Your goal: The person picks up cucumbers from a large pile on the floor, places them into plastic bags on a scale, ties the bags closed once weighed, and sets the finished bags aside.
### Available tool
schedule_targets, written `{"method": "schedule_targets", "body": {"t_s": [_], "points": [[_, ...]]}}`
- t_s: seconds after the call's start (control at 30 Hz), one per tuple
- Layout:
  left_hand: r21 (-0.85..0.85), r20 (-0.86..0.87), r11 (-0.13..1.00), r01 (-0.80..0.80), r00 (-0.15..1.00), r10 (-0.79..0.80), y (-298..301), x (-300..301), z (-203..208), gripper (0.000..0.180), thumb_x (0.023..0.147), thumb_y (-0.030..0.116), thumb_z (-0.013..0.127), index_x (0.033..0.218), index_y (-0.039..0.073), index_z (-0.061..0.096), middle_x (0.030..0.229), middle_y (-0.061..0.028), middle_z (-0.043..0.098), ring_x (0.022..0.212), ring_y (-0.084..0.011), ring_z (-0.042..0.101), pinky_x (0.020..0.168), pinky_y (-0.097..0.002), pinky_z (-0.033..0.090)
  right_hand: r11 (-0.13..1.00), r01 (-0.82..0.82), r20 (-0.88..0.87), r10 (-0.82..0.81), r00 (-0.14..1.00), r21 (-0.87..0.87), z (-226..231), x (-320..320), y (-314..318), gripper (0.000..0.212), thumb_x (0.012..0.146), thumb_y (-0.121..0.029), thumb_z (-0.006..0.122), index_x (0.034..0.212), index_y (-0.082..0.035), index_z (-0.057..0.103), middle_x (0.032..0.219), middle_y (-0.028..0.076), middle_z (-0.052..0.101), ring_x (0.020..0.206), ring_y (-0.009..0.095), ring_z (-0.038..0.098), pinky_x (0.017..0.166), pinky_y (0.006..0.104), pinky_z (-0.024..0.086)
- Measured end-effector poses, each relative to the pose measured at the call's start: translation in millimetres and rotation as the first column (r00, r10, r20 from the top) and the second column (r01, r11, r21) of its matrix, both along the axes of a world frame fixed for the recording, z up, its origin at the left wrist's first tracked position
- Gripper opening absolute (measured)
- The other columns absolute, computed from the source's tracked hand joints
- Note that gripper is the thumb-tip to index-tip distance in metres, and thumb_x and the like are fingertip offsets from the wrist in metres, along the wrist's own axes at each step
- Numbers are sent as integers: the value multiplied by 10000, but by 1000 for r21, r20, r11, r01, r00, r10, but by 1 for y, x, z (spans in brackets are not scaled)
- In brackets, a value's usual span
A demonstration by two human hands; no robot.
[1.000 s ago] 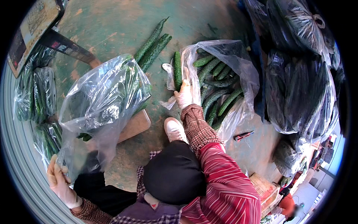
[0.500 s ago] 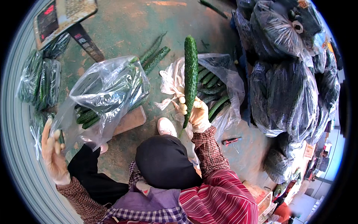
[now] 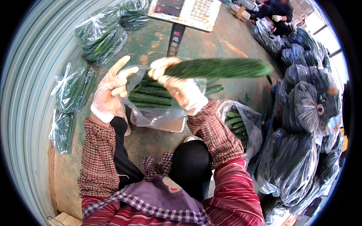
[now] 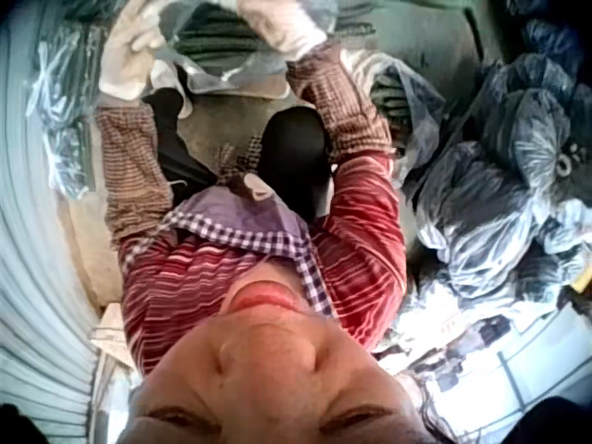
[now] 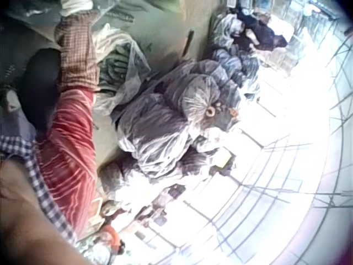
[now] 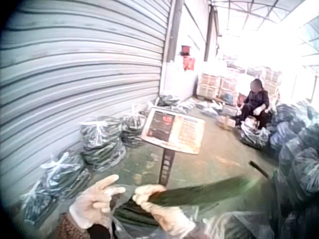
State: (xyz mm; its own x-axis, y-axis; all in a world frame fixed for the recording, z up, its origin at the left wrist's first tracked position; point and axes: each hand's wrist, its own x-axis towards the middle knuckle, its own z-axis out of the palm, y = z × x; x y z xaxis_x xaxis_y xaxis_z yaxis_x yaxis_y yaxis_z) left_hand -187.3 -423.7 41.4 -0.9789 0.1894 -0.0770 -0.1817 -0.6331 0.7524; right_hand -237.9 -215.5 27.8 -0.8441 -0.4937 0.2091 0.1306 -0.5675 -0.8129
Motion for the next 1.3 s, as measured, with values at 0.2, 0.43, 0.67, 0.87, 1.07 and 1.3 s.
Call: {"method": "schedule_targets", "body": {"t_s": [0.2,0.43,0.67,0.87,1.07,1.3], "points": [[78,-54,997,0,999,5,-7,-4,-4,646,763,-42,490,1370,47,285,1156,-213,550,426,4,320,508,-139,421,329,456,-407,-209,889,827,-161,-42,82,336,679,-31,647,1005,-28,568,897,104,626,870,271,593,820,350,457],[-287,-1,937,-201,978,209,-1,-12,-25,600,766,28,577,1326,24,360,994,-115,627,524,-48,462,516,-191,426,523,258,-212,-147,966,813,-156,-9,107,496,807,-142,610,1252,-8,436,1176,170,544,1084,249,520,908,309,411],[-805,-168,477,-352,907,385,16,4,-33,888,701,241,730,1390,15,218,953,-97,575,857,-188,568,775,-301,466,251,653,-683,47,729,714,-17,67,105,316,801,-126,593,1111,-68,569,891,182,620,810,296,604,712,354,472],[-879,-446,36,-476,846,291,40,33,-28,1030,650,282,766,1409,25,119,1316,-224,357,1155,-322,408,987,-378,328,-31,843,-829,165,534,537,-2,97,56,867,671,-262,710,1392,-126,248,1298,220,386,1168,343,402,919,452,319],[-840,-485,91,-534,816,314,43,36,-31,1065,647,287,774,1411,16,83,1403,-260,233,1277,-355,304,1058,-382,249,-202,719,-691,198,695,665,-29,90,31,897,673,-337,705,1403,-154,216,1398,203,255,1290,362,255,1025,484,209],[-794,-135,515,-323,920,369,39,23,-29,855,766,142,706,1399,-8,151,1200,-178,499,1054,-210,508,903,-309,394,-119,875,-883,-87,462,469,5,34,247,309,724,-189,651,991,-37,620,887,176,622,864,286,604,759,362,474]]}}
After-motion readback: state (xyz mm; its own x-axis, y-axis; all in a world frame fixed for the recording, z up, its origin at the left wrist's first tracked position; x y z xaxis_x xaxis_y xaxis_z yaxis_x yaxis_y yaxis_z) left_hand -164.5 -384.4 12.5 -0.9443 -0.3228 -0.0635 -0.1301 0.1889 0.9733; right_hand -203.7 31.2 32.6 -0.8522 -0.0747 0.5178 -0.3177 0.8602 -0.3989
